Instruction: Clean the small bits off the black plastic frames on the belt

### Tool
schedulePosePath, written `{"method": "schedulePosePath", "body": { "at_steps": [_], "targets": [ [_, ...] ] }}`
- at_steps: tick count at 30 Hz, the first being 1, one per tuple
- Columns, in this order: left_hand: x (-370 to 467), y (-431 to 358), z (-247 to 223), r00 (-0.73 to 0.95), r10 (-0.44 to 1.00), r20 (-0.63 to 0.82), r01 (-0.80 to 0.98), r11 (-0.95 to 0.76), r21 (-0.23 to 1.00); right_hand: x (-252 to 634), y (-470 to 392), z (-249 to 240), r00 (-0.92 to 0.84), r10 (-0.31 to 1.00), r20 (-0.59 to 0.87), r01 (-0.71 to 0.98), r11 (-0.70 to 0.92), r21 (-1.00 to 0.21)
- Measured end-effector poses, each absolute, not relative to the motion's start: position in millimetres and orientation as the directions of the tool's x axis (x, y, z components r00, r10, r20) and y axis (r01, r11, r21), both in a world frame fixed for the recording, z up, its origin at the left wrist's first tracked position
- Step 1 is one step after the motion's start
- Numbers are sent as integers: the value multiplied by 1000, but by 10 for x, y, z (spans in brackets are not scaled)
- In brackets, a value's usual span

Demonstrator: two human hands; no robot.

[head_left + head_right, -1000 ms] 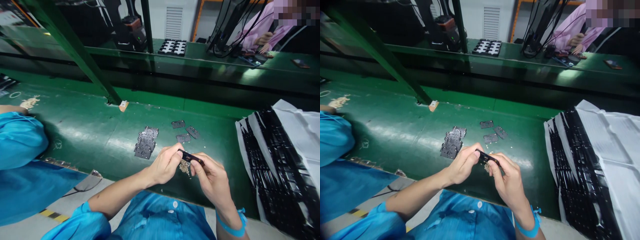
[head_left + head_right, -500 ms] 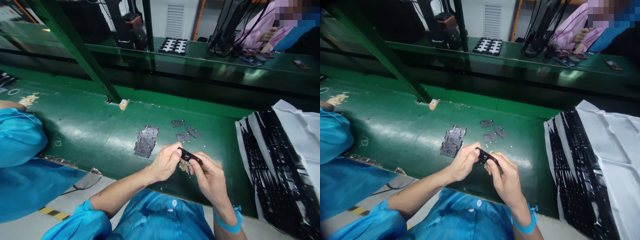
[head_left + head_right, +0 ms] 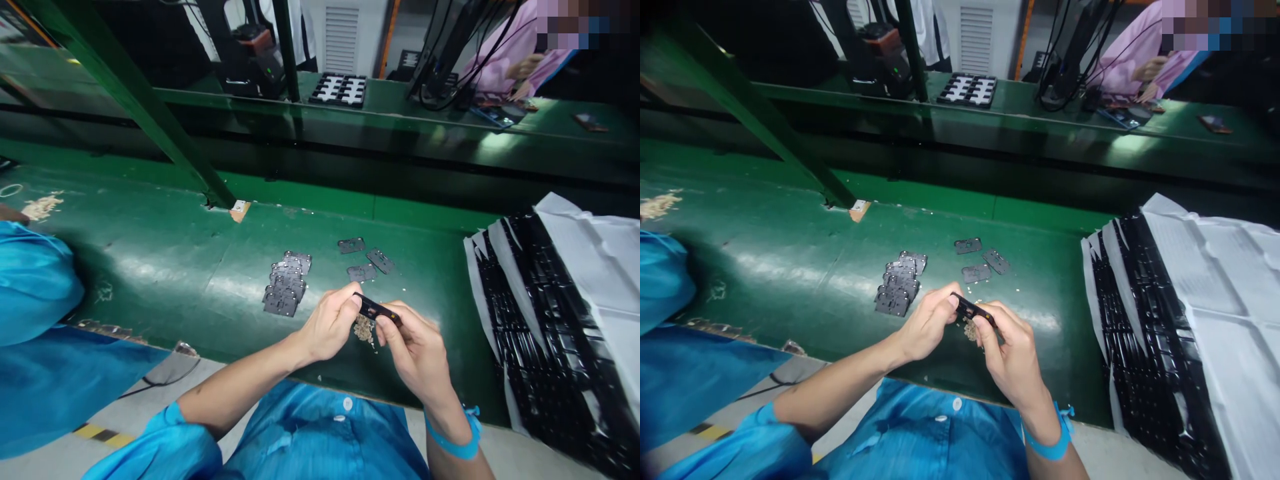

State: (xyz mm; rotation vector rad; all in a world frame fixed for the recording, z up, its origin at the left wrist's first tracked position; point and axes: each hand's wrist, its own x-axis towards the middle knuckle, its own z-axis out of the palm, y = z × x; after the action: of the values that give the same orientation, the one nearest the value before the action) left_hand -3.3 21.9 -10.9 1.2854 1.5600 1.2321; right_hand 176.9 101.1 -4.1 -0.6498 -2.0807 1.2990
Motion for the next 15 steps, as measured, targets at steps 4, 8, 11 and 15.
{"method": "schedulePosePath", "body": {
  "at_steps": [4, 8, 11, 15],
  "targets": [
    [48, 187, -113, -251, 968, 4, 284, 70, 956, 1762, 956, 29, -670, 695, 260, 107, 437, -893],
    [-13, 116, -222, -334, 931, -148, 254, 240, 937, 1766, 905, 56, -668, 689, 281, 87, 447, -890],
    [-154, 196, -358, -323, 907, -271, 227, 352, 908, 1776, 955, 14, -632, 706, 321, 74, 466, -882],
    [-191, 247, -360, -325, 911, -253, 236, 337, 911, 1800, 923, -17, -593, 733, 333, 103, 480, -871]
  ]
}}
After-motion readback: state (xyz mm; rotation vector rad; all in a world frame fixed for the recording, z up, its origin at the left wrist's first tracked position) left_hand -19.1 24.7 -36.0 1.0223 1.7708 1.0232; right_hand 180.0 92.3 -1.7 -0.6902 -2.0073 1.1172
